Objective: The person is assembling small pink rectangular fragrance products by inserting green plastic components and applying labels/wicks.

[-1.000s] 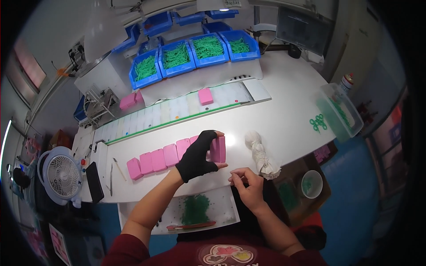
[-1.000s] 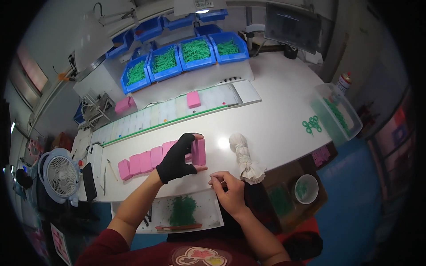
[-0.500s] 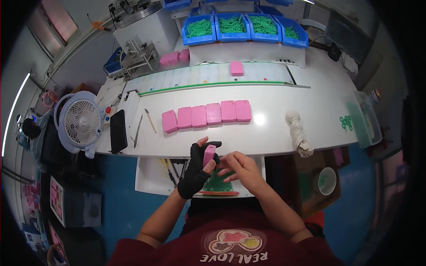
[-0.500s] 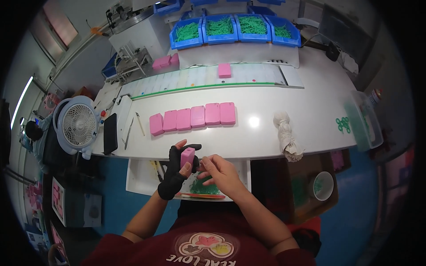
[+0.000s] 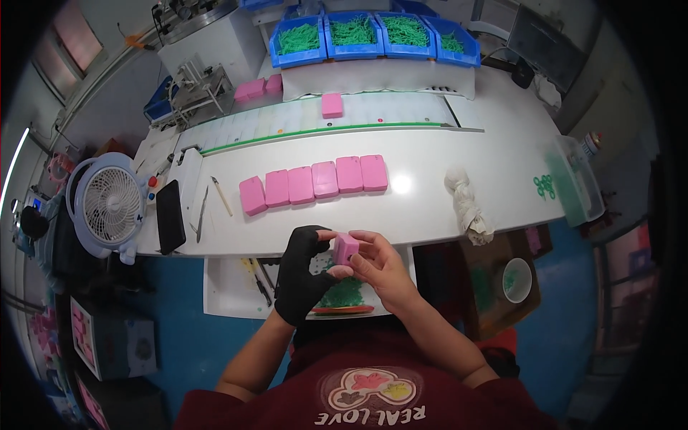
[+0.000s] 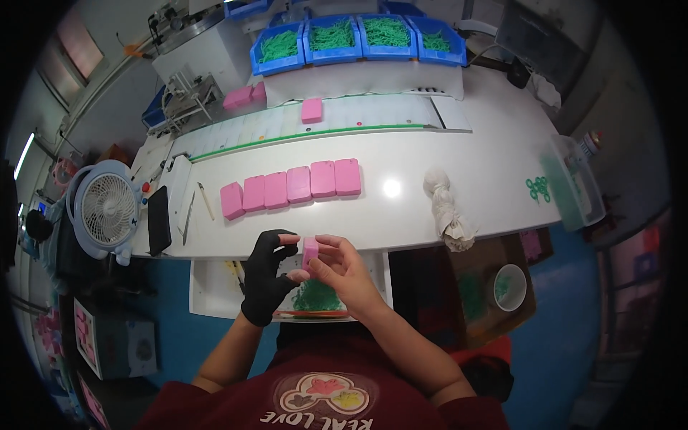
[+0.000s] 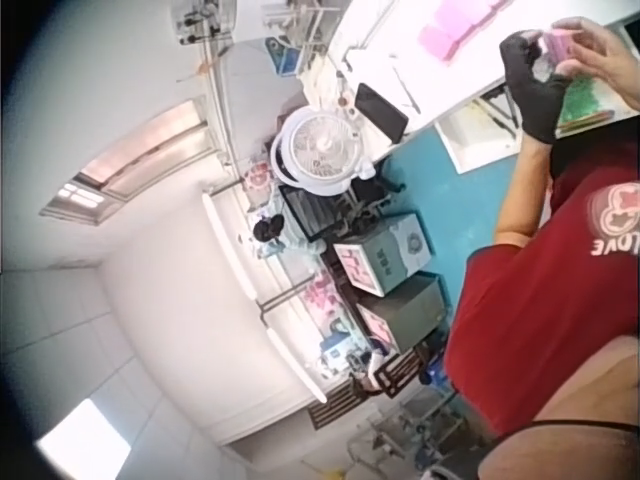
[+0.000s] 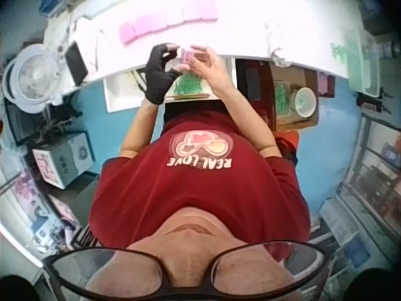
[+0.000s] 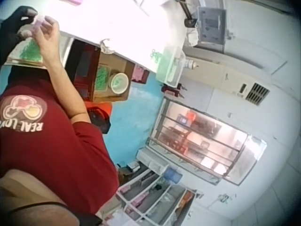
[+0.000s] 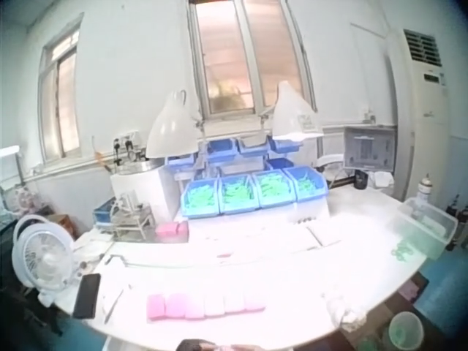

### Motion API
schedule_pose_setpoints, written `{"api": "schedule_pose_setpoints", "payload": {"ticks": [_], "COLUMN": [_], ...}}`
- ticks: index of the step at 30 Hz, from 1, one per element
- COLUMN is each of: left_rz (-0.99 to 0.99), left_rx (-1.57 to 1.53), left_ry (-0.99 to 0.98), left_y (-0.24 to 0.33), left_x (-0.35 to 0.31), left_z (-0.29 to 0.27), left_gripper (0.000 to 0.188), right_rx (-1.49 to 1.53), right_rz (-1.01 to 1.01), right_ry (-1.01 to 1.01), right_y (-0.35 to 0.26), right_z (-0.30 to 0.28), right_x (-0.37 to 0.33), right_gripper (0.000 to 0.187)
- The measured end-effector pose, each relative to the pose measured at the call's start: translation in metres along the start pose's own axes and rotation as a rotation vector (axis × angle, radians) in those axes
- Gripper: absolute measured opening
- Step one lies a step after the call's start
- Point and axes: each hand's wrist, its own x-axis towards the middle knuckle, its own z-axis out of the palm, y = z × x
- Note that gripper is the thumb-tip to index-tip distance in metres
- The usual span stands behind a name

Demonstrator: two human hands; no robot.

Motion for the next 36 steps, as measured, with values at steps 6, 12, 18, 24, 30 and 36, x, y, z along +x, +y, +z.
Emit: {"api": "schedule_pose_setpoints", "payload": {"ticks": [6, 12, 18, 24, 30, 36], "left_rz": [-0.282, -0.3, -0.238, -0.265, -0.226, -0.245], "left_rx": [-0.081, -0.011, -0.097, -0.057, 0.06, -0.032], "left_ry": [0.03, 0.079, 0.105, 0.088, 0.086, 0.076], "left_y": [0.029, 0.034, 0.029, 0.029, 0.031, 0.033], "left_x": [0.01, 0.014, 0.014, 0.012, 0.013, 0.016], "left_z": [0.014, 0.018, 0.025, 0.034, 0.036, 0.023], "left_gripper": [0.036, 0.034, 0.032, 0.029, 0.03, 0.032], "right_rx": [-0.069, -0.038, -0.091, -0.543, -0.984, -0.898], "right_rz": [-0.158, -0.251, -0.257, -0.438, -0.637, -0.631], "right_ry": [0.118, 0.197, 0.196, 0.322, 0.438, 0.42], "right_y": [0.006, 0.007, 0.005, 0.005, 0.009, 0.004], "right_z": [-0.004, -0.001, -0.002, 0.0, -0.003, -0.011], "right_x": [-0.002, -0.002, -0.003, -0.004, 0.001, 0.001], "right_gripper": [0.035, 0.027, 0.032, 0.034, 0.036, 0.036]}}
